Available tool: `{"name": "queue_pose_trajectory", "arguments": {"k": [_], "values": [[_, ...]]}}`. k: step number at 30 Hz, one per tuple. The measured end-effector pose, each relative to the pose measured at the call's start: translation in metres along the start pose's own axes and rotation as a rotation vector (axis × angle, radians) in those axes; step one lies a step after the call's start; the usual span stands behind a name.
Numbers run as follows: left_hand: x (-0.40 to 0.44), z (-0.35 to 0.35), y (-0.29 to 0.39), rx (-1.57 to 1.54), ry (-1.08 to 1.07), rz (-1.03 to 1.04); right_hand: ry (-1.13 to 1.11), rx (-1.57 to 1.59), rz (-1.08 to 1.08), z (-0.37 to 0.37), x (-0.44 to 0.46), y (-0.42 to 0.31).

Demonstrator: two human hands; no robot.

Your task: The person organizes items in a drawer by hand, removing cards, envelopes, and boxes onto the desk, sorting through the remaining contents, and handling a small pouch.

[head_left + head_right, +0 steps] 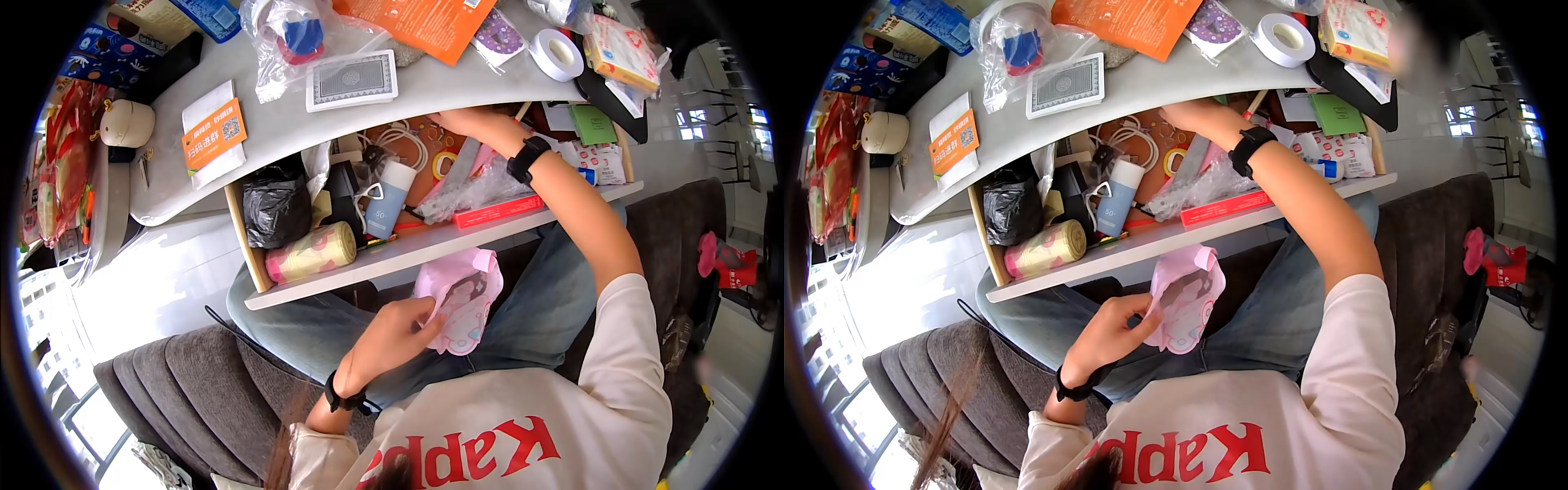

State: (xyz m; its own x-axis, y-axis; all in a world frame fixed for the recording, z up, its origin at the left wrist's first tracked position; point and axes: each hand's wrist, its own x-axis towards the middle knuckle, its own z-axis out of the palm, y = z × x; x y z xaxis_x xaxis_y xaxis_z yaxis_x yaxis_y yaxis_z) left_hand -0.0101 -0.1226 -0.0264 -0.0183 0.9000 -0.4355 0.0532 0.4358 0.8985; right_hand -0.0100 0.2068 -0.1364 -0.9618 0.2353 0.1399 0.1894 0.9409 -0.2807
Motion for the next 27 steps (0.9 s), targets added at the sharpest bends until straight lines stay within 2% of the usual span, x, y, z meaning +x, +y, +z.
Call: {"name": "queue_pose_trajectory", "arguments": {"k": [2, 5, 8, 11, 17, 20, 23, 26, 27], "values": [[0.0, 0.001, 0.001, -0.015, 0.016, 0.004, 0.108, 0.037, -0.042, 0.007, 0.005, 0.002], [0.001, 0.001, -0.002, -0.001, 0.012, -0.001, 0.059, 0.013, -0.043, 0.004, 0.001, -0.002], [0.002, 0.001, -0.001, 0.02, 0.005, -0.01, -0.14, 0.062, 0.031, -0.002, -0.001, -0.001], [0.002, 0.0, -0.001, 0.014, 0.001, -0.003, -0.231, 0.191, 0.131, -0.002, -0.001, 0.001], [0.002, 0.002, -0.004, 0.021, 0.014, -0.008, -0.353, 0.054, 0.22, -0.016, 0.004, -0.002], [0.001, 0.002, -0.005, 0.015, 0.013, -0.009, -0.168, 0.039, 0.141, -0.018, 0.0, -0.001], [0.0, 0.001, -0.004, 0.008, 0.01, -0.015, -0.127, 0.135, 0.132, -0.029, -0.004, -0.011], [0.0, 0.001, -0.003, 0.01, 0.012, -0.015, -0.429, 0.453, 0.273, -0.034, -0.008, -0.005], [0.0, 0.001, -0.003, 0.011, 0.01, -0.016, -0.462, 0.438, 0.268, -0.032, -0.011, 0.001]]}}
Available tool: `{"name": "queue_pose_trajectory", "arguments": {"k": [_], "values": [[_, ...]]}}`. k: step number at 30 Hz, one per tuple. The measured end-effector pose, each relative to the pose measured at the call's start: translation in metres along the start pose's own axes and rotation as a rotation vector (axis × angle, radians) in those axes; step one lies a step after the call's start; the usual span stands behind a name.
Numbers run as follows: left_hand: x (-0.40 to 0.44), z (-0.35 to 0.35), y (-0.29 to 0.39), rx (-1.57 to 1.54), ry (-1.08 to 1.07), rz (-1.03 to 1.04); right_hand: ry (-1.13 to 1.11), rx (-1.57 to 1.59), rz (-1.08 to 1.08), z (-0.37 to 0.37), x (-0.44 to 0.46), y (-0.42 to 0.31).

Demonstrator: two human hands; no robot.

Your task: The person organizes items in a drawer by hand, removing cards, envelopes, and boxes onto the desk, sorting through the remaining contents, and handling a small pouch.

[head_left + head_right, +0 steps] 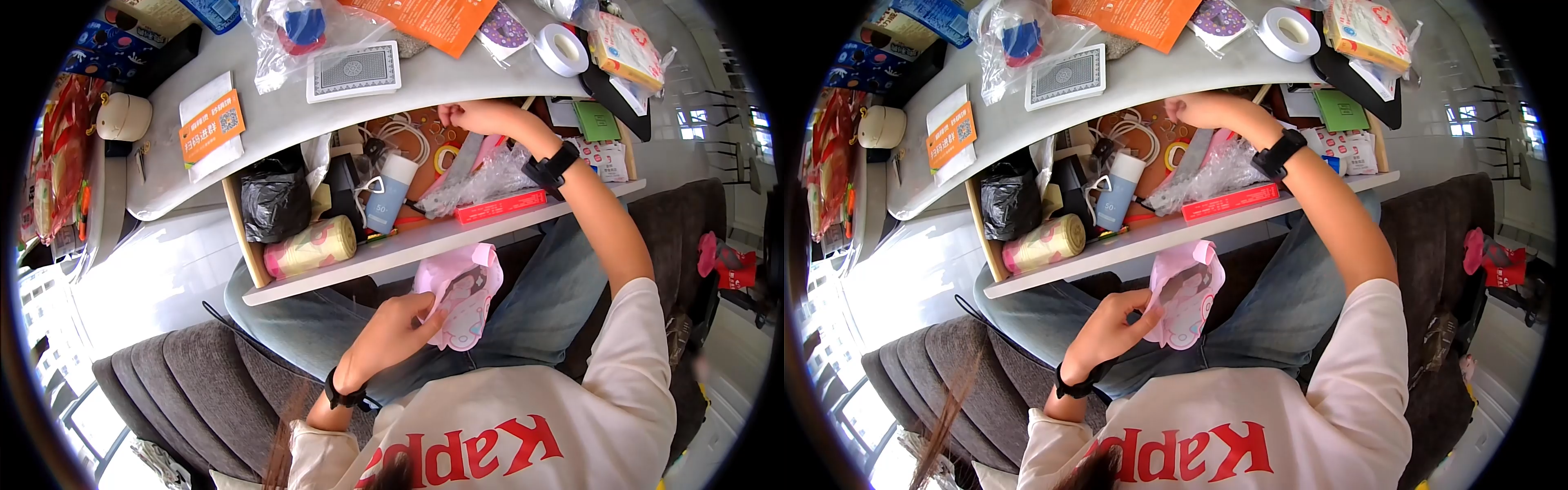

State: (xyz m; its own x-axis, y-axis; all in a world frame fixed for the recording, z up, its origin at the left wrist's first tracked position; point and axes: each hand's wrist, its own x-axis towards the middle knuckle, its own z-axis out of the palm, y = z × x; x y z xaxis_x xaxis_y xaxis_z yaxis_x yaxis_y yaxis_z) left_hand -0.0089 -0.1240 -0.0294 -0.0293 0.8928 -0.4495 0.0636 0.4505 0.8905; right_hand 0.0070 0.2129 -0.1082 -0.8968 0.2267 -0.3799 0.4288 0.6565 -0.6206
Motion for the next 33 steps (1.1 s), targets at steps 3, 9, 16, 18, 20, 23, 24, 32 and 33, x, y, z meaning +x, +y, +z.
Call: {"name": "queue_pose_trajectory", "arguments": {"k": [3, 9, 16, 18, 20, 23, 24, 32, 33], "values": [[0.001, 0.0, 0.0, -0.001, -0.006, 0.003, -0.063, -0.113, 0.018, 0.006, -0.002, 0.014], [0.003, 0.001, 0.003, -0.01, 0.005, 0.005, 0.057, -0.145, -0.015, 0.013, -0.009, 0.013], [0.005, 0.002, -0.006, -0.016, 0.008, -0.018, 0.056, -0.12, -0.103, 0.014, -0.01, 0.003], [0.007, 0.001, -0.005, -0.026, 0.001, -0.016, 0.085, -0.15, -0.091, 0.02, -0.008, 0.007], [0.008, 0.0, -0.003, -0.036, -0.004, -0.01, 0.102, -0.212, -0.103, 0.023, -0.006, 0.008], [0.009, -0.002, -0.002, -0.027, -0.016, 0.005, 0.154, -0.254, -0.124, 0.028, -0.007, 0.007], [0.009, -0.002, -0.002, -0.024, -0.01, 0.012, 0.137, -0.251, -0.101, 0.028, -0.008, 0.007], [0.01, -0.003, -0.002, -0.054, -0.005, 0.008, 0.088, -0.29, -0.132, 0.024, -0.006, 0.008], [0.011, -0.003, -0.002, -0.056, -0.006, 0.009, 0.031, -0.17, -0.061, 0.02, -0.004, 0.01]]}}
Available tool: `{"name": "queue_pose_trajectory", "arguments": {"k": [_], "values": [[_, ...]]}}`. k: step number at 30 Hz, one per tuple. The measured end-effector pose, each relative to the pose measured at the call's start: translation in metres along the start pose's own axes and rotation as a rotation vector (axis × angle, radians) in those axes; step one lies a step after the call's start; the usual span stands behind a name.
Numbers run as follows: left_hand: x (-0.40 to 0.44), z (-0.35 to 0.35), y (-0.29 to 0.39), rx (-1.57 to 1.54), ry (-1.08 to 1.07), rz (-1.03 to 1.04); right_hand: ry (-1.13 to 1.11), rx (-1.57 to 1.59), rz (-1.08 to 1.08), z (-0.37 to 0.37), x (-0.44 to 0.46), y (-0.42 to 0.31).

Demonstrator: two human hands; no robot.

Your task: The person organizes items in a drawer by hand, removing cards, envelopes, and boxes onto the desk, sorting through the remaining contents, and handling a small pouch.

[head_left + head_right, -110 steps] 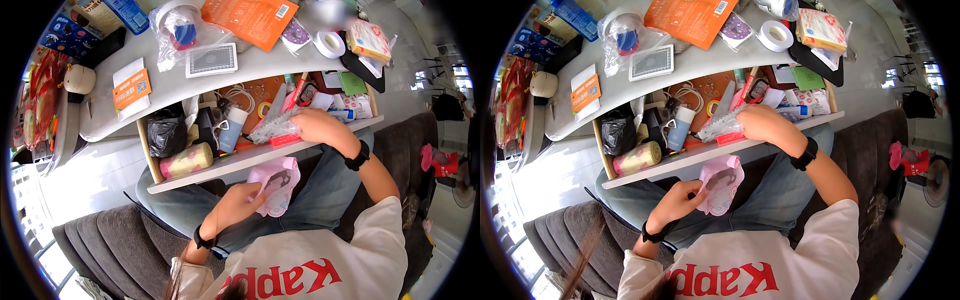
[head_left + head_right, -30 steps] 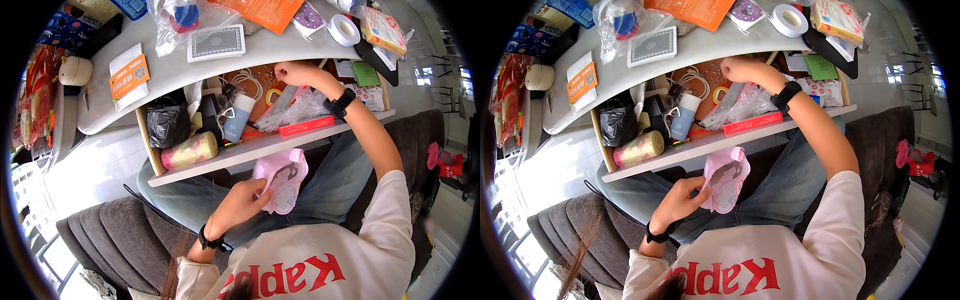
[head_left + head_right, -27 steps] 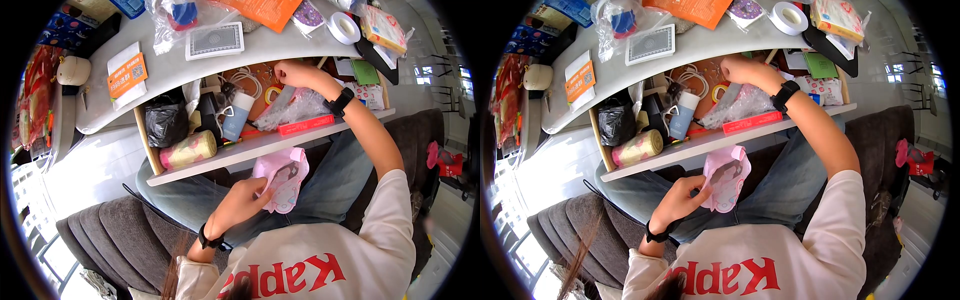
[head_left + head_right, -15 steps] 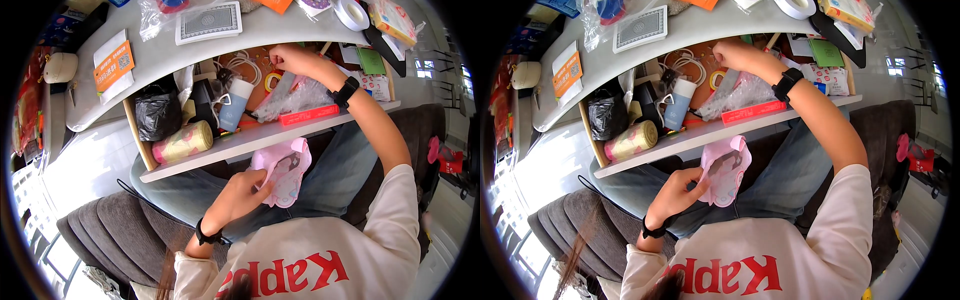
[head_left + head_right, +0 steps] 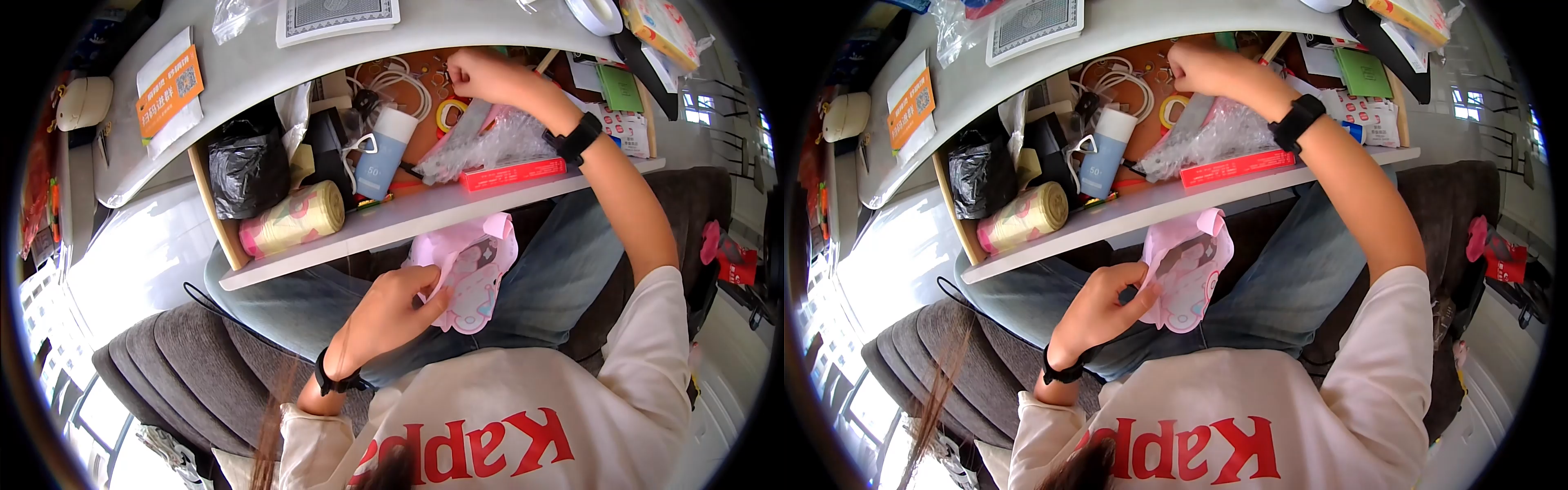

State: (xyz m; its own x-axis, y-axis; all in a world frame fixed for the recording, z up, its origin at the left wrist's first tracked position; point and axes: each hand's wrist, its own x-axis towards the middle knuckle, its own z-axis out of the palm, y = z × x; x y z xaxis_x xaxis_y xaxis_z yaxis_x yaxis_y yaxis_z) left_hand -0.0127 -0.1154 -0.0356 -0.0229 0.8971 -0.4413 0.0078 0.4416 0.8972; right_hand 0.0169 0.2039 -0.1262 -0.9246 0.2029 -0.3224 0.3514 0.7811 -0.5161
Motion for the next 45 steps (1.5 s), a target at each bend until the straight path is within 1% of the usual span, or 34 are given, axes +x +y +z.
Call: {"name": "queue_pose_trajectory", "arguments": {"k": [1, 3, 5, 8, 11, 14, 17, 23, 26, 29, 32, 35, 38, 41, 44, 45], "values": [[0.0, 0.0, 0.0, -0.002, 0.001, 0.0, -0.06, 0.121, 0.067, -0.007, 0.002, -0.004], [-0.002, -0.001, -0.001, -0.01, 0.005, -0.006, -0.141, 0.462, 0.046, -0.026, -0.002, -0.009], [-0.001, 0.0, -0.001, -0.021, 0.01, -0.014, -0.128, 0.641, 0.007, -0.036, -0.007, -0.013], [0.0, 0.001, 0.002, -0.002, 0.001, -0.026, -0.229, 1.02, -0.059, -0.037, -0.002, 0.009], [0.001, 0.003, 0.0, 0.014, 0.0, -0.004, -0.254, 1.118, -0.139, -0.031, 0.004, 0.02], [0.001, 0.004, 0.001, -0.012, 0.009, -0.009, -0.236, 1.114, -0.261, -0.028, 0.006, 0.022], [0.002, 0.006, 0.001, 0.002, 0.021, -0.01, -0.163, 1.199, -0.159, -0.024, 0.005, 0.021], [0.006, 0.011, -0.002, -0.012, 0.002, 0.033, -0.257, 1.027, -0.126, -0.027, 0.009, 0.023], [0.006, 0.012, 0.0, 0.009, -0.016, 0.008, -0.351, 1.104, -0.086, -0.025, 0.009, 0.028], [0.007, 0.014, 0.003, 0.021, 0.001, 0.005, -0.357, 1.193, -0.083, -0.022, 0.016, 0.038], [0.007, 0.013, 0.003, 0.025, -0.005, 0.009, -0.183, 1.012, 0.032, -0.01, 0.023, 0.041], [0.007, 0.012, 0.005, 0.017, -0.012, -0.016, -0.127, 0.846, 0.059, -0.003, 0.028, 0.037], [0.008, 0.012, 0.006, -0.006, -0.005, -0.017, -0.163, 0.662, 0.04, -0.005, 0.038, 0.036], [0.008, 0.012, 0.005, -0.001, -0.009, -0.019, -0.118, 0.4, 0.13, 0.001, 0.05, 0.024], [0.008, 0.013, 0.005, 0.001, -0.003, -0.023, 0.274, 0.017, -0.13, 0.016, 0.049, -0.008], [0.008, 0.013, 0.005, -0.004, -0.007, -0.023, 0.239, -0.028, -0.148, 0.015, 0.047, -0.01]]}}
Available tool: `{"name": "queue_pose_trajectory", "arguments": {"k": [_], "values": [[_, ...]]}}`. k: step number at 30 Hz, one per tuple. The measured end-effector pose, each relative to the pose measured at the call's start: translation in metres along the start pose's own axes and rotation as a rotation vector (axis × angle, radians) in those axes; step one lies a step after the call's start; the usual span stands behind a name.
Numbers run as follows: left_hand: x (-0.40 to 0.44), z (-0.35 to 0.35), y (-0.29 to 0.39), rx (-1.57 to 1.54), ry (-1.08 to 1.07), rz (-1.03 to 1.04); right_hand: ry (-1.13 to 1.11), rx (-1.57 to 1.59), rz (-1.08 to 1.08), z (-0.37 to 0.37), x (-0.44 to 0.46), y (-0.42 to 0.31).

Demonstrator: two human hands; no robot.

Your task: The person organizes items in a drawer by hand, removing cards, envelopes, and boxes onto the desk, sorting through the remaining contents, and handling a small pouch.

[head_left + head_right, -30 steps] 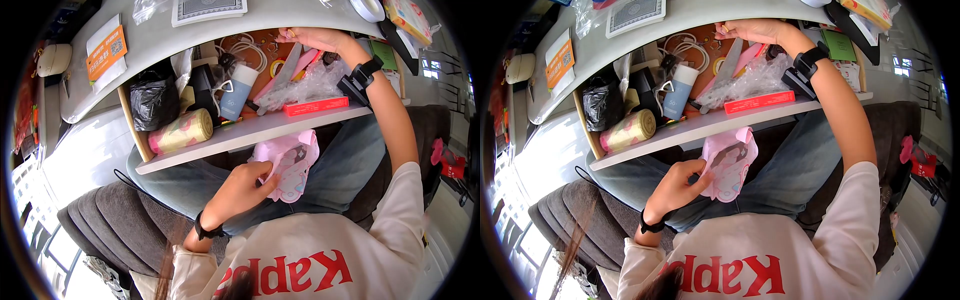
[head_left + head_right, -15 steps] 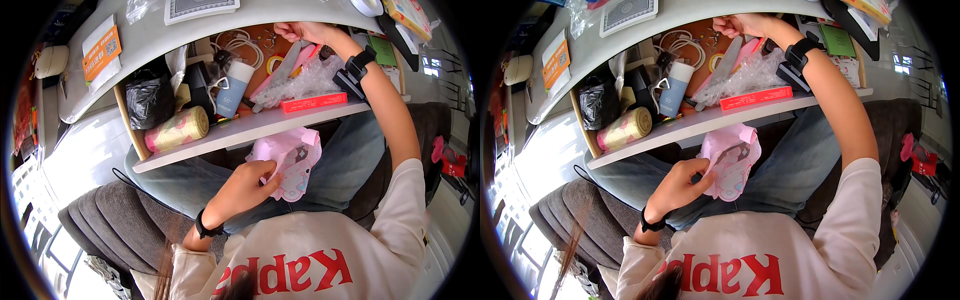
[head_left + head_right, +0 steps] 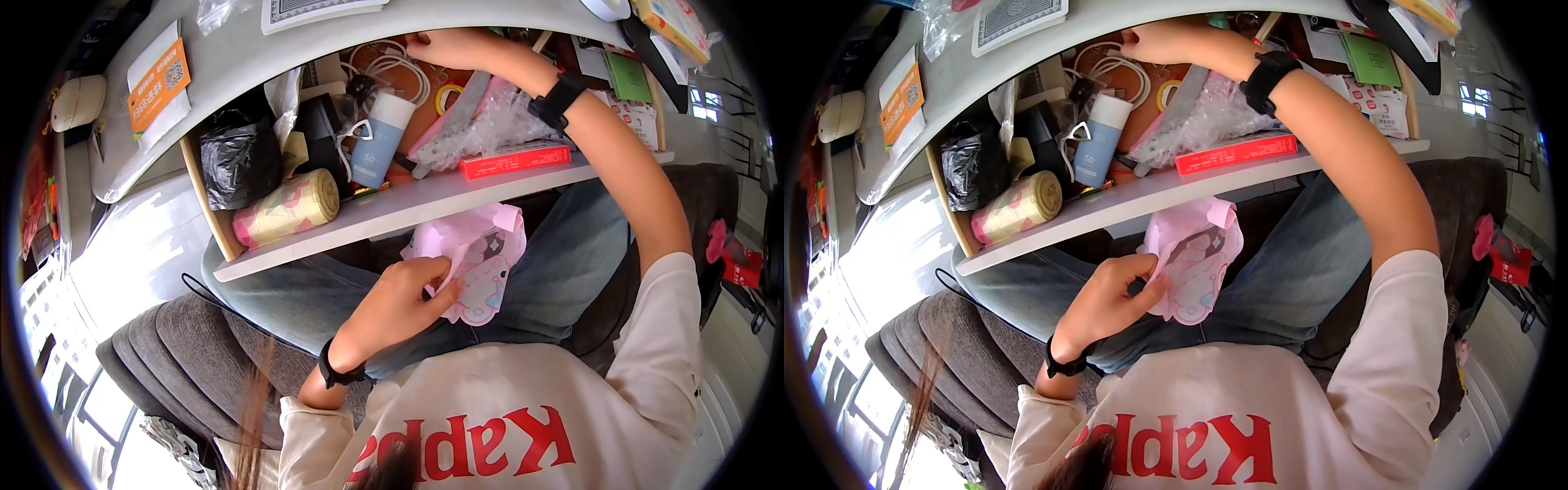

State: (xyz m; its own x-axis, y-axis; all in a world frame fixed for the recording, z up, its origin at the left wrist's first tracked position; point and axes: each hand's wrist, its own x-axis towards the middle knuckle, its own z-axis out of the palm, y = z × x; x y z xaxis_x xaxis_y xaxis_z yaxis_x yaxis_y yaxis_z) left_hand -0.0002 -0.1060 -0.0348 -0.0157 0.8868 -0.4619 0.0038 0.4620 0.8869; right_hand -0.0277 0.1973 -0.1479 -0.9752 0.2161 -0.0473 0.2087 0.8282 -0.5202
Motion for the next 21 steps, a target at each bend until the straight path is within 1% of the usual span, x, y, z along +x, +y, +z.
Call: {"name": "queue_pose_trajectory", "arguments": {"k": [2, 4, 6, 11, 12, 14, 15, 18, 21], "values": [[-0.001, -0.001, -0.002, -0.007, -0.006, 0.001, -0.076, -0.081, -0.05, -0.003, -0.001, -0.001], [-0.002, -0.001, -0.003, -0.023, 0.0, -0.002, -0.061, -0.118, -0.108, 0.016, 0.0, 0.034], [-0.003, -0.001, -0.004, -0.025, 0.005, 0.0, -0.055, -0.147, -0.147, 0.021, -0.002, 0.048], [-0.002, 0.002, -0.012, 0.0, 0.012, 0.033, -0.071, -0.167, -0.158, 0.004, -0.004, 0.042], [-0.003, 0.002, -0.012, 0.008, 0.01, 0.036, 0.01, -0.16, -0.238, -0.002, -0.005, 0.039], [-0.002, 0.001, -0.011, 0.024, 0.005, 0.041, 0.171, -0.146, -0.398, -0.028, -0.012, -0.001], [-0.002, 0.001, -0.01, 0.024, 0.006, 0.042, 0.238, -0.171, -0.442, -0.028, -0.013, -0.005], [-0.004, 0.001, -0.008, 0.027, 0.009, 0.034, 0.072, -0.131, -0.352, -0.027, -0.009, -0.009], [-0.007, 0.0, -0.002, 0.041, 0.02, 0.016, 0.033, -0.173, -0.343, -0.017, -0.002, 0.003]]}}
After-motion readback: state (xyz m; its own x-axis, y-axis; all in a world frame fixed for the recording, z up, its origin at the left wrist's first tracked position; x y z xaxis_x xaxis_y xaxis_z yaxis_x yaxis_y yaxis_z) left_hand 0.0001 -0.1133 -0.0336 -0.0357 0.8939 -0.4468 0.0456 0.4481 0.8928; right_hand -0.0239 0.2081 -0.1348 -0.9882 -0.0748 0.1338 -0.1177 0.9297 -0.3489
